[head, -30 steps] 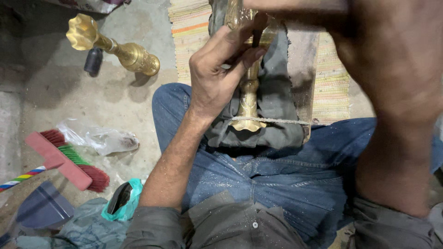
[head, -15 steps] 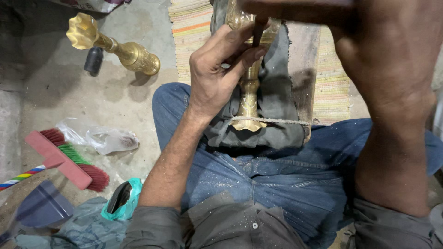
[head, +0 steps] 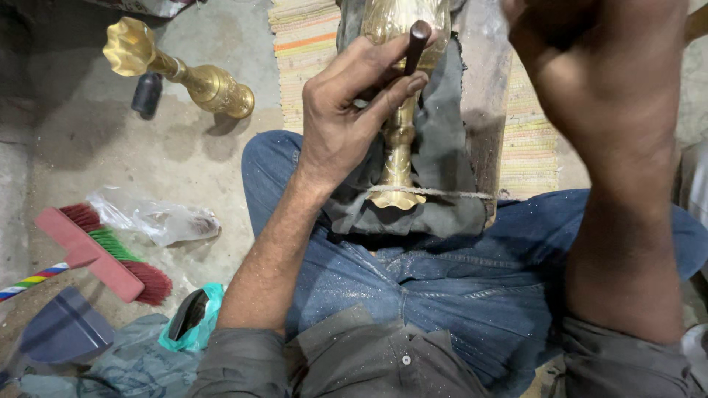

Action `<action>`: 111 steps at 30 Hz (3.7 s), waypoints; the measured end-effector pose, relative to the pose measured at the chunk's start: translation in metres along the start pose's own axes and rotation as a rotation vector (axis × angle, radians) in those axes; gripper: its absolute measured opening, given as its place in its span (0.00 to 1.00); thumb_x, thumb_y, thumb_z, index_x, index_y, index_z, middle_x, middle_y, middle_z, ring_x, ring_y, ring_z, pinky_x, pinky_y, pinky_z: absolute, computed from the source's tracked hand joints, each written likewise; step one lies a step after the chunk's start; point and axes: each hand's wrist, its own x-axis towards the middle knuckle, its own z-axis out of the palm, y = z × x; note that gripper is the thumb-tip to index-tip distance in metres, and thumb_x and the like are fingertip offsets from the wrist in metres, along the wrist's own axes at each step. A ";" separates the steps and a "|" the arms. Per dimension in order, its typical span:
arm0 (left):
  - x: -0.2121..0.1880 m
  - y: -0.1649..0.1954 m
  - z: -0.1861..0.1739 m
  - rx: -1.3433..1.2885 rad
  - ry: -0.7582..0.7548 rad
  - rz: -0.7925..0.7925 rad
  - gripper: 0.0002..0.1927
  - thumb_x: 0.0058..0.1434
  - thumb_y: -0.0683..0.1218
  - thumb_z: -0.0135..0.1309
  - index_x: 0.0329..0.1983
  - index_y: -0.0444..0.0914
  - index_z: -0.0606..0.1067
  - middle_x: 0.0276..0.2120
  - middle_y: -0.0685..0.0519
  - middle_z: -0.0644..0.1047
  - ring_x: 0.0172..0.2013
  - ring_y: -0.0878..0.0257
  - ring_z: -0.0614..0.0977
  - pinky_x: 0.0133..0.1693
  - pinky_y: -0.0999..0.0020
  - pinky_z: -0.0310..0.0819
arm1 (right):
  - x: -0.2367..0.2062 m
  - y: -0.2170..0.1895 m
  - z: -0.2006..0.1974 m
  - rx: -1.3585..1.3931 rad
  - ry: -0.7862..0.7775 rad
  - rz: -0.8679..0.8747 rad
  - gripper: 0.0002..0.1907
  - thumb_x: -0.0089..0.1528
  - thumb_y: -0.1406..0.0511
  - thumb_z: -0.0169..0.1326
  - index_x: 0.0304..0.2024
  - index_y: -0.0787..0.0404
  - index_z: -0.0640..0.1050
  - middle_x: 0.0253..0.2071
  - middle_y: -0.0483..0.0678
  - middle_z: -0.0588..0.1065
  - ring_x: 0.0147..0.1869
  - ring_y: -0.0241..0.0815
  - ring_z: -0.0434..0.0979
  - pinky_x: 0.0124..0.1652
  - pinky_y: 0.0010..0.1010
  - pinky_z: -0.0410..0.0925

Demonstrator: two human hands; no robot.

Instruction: The person sits cross-legged on the floor with a brass lamp clamped in a cloth-lined form on their lap. They hold a chisel against the lamp's surface and strike it with a wooden mallet to chase a decorative pattern, repositioning the chisel and rotating the lamp to work new areas.

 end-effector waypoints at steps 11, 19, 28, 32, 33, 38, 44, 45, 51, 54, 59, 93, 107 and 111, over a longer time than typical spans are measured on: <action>-0.003 -0.011 0.001 -0.087 -0.021 0.027 0.19 0.72 0.41 0.65 0.64 0.40 0.76 0.44 0.55 0.79 0.42 0.71 0.84 0.43 0.76 0.83 | -0.002 0.002 0.000 -0.365 -0.018 -0.125 0.17 0.60 0.73 0.62 0.52 0.62 0.77 0.38 0.51 0.74 0.38 0.47 0.76 0.39 0.35 0.67; -0.003 -0.017 -0.001 -0.095 -0.043 0.054 0.19 0.71 0.39 0.65 0.63 0.38 0.76 0.41 0.55 0.78 0.39 0.69 0.82 0.40 0.75 0.81 | -0.002 0.002 -0.001 -0.338 -0.020 -0.157 0.11 0.61 0.74 0.60 0.45 0.63 0.76 0.34 0.48 0.73 0.34 0.42 0.73 0.38 0.30 0.66; -0.001 -0.017 -0.005 -0.113 -0.053 0.080 0.19 0.70 0.38 0.66 0.62 0.36 0.76 0.40 0.54 0.78 0.38 0.68 0.80 0.40 0.75 0.77 | 0.000 -0.001 0.000 -0.140 -0.013 -0.116 0.13 0.62 0.78 0.58 0.48 0.65 0.74 0.35 0.53 0.71 0.35 0.49 0.73 0.37 0.37 0.64; 0.000 -0.014 -0.006 -0.135 -0.067 0.087 0.16 0.69 0.37 0.64 0.58 0.38 0.77 0.44 0.53 0.78 0.43 0.66 0.82 0.44 0.72 0.80 | 0.004 -0.008 -0.003 -0.247 0.009 -0.152 0.17 0.59 0.78 0.57 0.50 0.63 0.75 0.34 0.49 0.71 0.33 0.44 0.72 0.35 0.32 0.63; 0.001 -0.013 -0.007 -0.135 -0.070 0.104 0.15 0.68 0.37 0.64 0.56 0.39 0.77 0.46 0.52 0.79 0.45 0.65 0.82 0.46 0.70 0.81 | 0.004 -0.011 -0.006 -0.322 0.009 -0.167 0.18 0.58 0.77 0.57 0.50 0.62 0.76 0.34 0.49 0.72 0.34 0.44 0.72 0.36 0.32 0.64; -0.002 -0.012 -0.007 -0.176 -0.089 0.084 0.15 0.73 0.38 0.64 0.60 0.40 0.77 0.46 0.54 0.79 0.44 0.70 0.83 0.45 0.74 0.82 | 0.006 -0.025 -0.015 -0.355 0.008 -0.192 0.19 0.61 0.75 0.59 0.55 0.61 0.76 0.42 0.49 0.75 0.42 0.47 0.76 0.42 0.35 0.67; -0.005 -0.024 -0.004 -0.166 -0.086 0.008 0.14 0.66 0.39 0.65 0.55 0.37 0.80 0.43 0.52 0.79 0.38 0.69 0.82 0.38 0.74 0.80 | 0.011 -0.025 -0.013 -0.201 -0.053 -0.068 0.10 0.68 0.72 0.65 0.48 0.64 0.77 0.41 0.53 0.77 0.48 0.51 0.79 0.47 0.44 0.70; -0.006 -0.026 -0.003 -0.247 -0.075 0.050 0.12 0.68 0.39 0.64 0.54 0.38 0.80 0.48 0.53 0.81 0.40 0.70 0.84 0.39 0.76 0.84 | 0.011 -0.024 -0.011 -0.228 -0.060 -0.070 0.11 0.67 0.71 0.66 0.48 0.63 0.77 0.41 0.53 0.77 0.48 0.52 0.79 0.48 0.45 0.71; -0.036 -0.029 -0.009 -0.543 0.526 -0.244 0.14 0.75 0.42 0.57 0.62 0.36 0.74 0.41 0.51 0.83 0.39 0.62 0.88 0.42 0.68 0.88 | 0.030 -0.013 0.018 0.147 -0.048 -0.016 0.29 0.66 0.64 0.68 0.62 0.70 0.69 0.49 0.61 0.77 0.52 0.55 0.81 0.49 0.41 0.74; -0.051 -0.034 -0.018 -0.459 0.647 -0.364 0.18 0.77 0.43 0.54 0.67 0.33 0.71 0.41 0.52 0.81 0.42 0.63 0.85 0.44 0.68 0.86 | 0.047 0.001 0.038 0.245 -0.162 0.077 0.39 0.62 0.54 0.72 0.63 0.69 0.67 0.47 0.62 0.78 0.47 0.55 0.82 0.43 0.41 0.75; -0.060 -0.038 -0.021 -0.483 0.552 -0.485 0.18 0.73 0.42 0.56 0.64 0.33 0.73 0.38 0.54 0.79 0.39 0.63 0.86 0.39 0.71 0.84 | 0.054 0.018 0.060 0.666 -0.427 0.491 0.55 0.52 0.48 0.72 0.73 0.60 0.61 0.50 0.60 0.77 0.36 0.50 0.78 0.28 0.38 0.71; -0.014 -0.004 0.016 0.027 0.240 0.090 0.16 0.72 0.37 0.63 0.60 0.36 0.74 0.51 0.50 0.81 0.47 0.66 0.86 0.50 0.73 0.87 | 0.056 0.007 0.099 0.783 -0.073 0.119 0.40 0.63 0.52 0.74 0.58 0.75 0.68 0.51 0.57 0.76 0.54 0.45 0.79 0.49 0.39 0.75; 0.000 -0.007 0.007 0.059 0.148 0.187 0.15 0.71 0.38 0.64 0.59 0.40 0.77 0.46 0.55 0.82 0.44 0.66 0.88 0.46 0.74 0.87 | 0.016 0.010 0.023 -0.229 -0.003 -0.108 0.17 0.66 0.62 0.66 0.52 0.63 0.77 0.36 0.52 0.76 0.38 0.47 0.78 0.40 0.38 0.71; -0.003 -0.002 0.008 0.269 0.166 0.201 0.16 0.66 0.39 0.68 0.55 0.39 0.78 0.44 0.53 0.81 0.41 0.65 0.86 0.40 0.74 0.83 | 0.001 0.011 0.009 -0.476 0.091 -0.126 0.10 0.66 0.59 0.63 0.46 0.55 0.79 0.30 0.41 0.74 0.32 0.36 0.75 0.37 0.30 0.67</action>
